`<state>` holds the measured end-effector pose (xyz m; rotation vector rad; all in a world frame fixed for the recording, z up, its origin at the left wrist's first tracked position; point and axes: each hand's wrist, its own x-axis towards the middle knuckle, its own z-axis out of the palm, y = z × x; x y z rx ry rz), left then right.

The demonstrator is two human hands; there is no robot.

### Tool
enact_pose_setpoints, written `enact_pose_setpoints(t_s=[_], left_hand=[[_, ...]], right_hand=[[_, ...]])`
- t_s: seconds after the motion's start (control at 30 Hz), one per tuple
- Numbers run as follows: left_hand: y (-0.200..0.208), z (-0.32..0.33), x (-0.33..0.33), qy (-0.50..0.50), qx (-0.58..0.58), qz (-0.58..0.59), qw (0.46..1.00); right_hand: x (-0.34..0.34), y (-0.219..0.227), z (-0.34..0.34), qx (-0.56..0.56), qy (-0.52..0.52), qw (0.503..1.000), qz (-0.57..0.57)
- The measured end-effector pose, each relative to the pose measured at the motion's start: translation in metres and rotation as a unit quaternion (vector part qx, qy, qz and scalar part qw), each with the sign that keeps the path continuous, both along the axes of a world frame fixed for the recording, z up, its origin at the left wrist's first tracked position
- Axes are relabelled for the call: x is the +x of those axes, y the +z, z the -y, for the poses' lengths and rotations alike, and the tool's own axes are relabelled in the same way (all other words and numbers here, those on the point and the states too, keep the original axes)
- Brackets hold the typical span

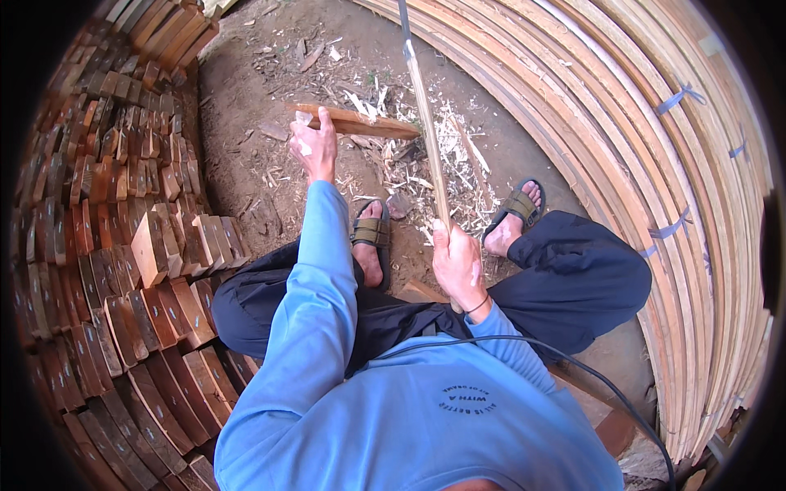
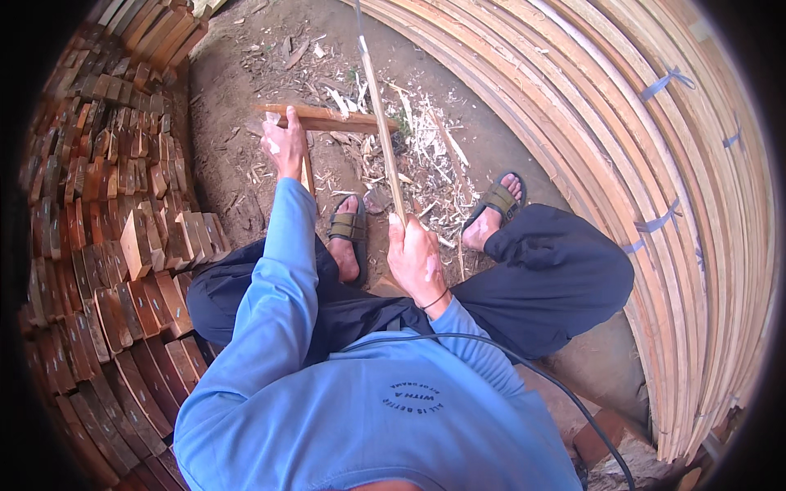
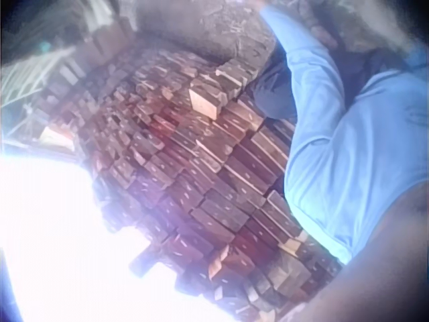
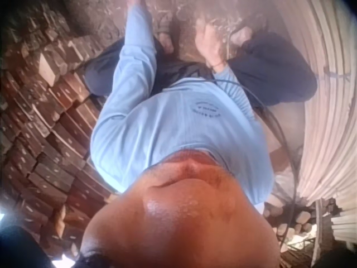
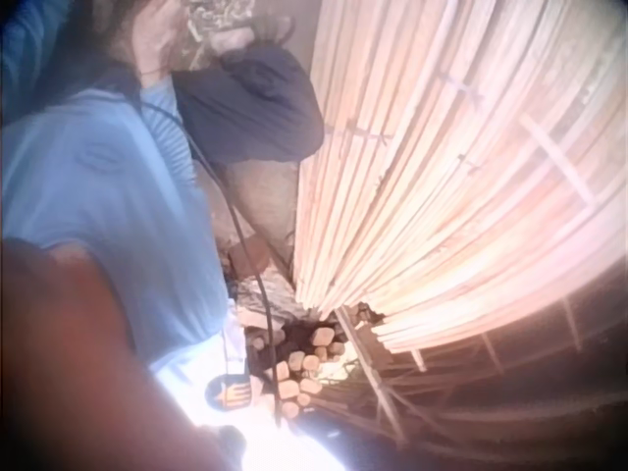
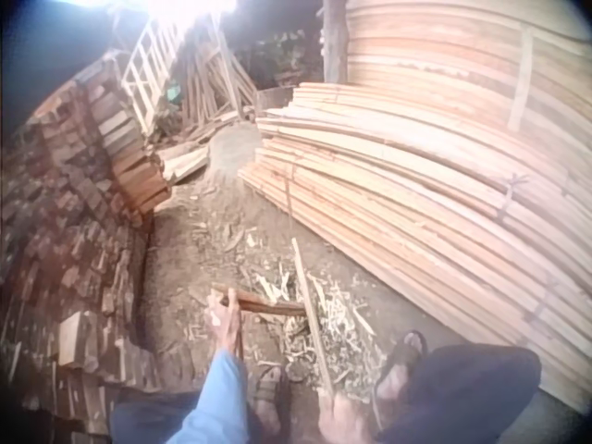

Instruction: The person whittles a piece of wood with a small axe while sitting among stacks of timber, removing shavings from the edges.

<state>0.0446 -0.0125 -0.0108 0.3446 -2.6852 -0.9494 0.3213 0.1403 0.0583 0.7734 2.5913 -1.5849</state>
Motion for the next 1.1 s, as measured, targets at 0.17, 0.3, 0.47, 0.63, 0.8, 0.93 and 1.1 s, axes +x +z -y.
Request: enact_pose_setpoints(t_s=[0.17,0.3,0.47,0.63,0.8,0.93,1.1], left_hand=[[-0.001,-0.004,-0.002,-0.008,-0.023,-0.008,1.000],[0.002,-0.006,0.004,-0.026,-0.004,-0.010,1.000],[0.006,-0.020,-0.004,-0.063,-0.015,-0.029,0.998],[0.012,-0.034,-0.002,-0.075,-0.012,-0.029,0.997],[0.007,-0.032,-0.008,-0.057,-0.009,-0.028,0.998],[0.003,-0.016,-0.007,-0.020,-0.009,-0.028,0.999],[0.009,-0.021,-0.004,-0.033,-0.004,-0.035,0.999]], right_hand=[[0.010,-0.049,0.017,0.074,0.100,0.991,0.040],[0.010,-0.044,0.005,0.050,0.144,0.983,0.098],[0.022,-0.058,0.001,-0.105,0.066,0.987,0.105],[0.012,-0.014,-0.029,-0.593,-0.041,0.776,0.211],[0.018,0.006,-0.038,-0.165,0.082,0.975,0.122],[0.012,0.034,-0.033,-0.135,0.046,0.988,0.060],[0.010,-0.049,-0.003,0.017,0.097,0.993,0.067]])
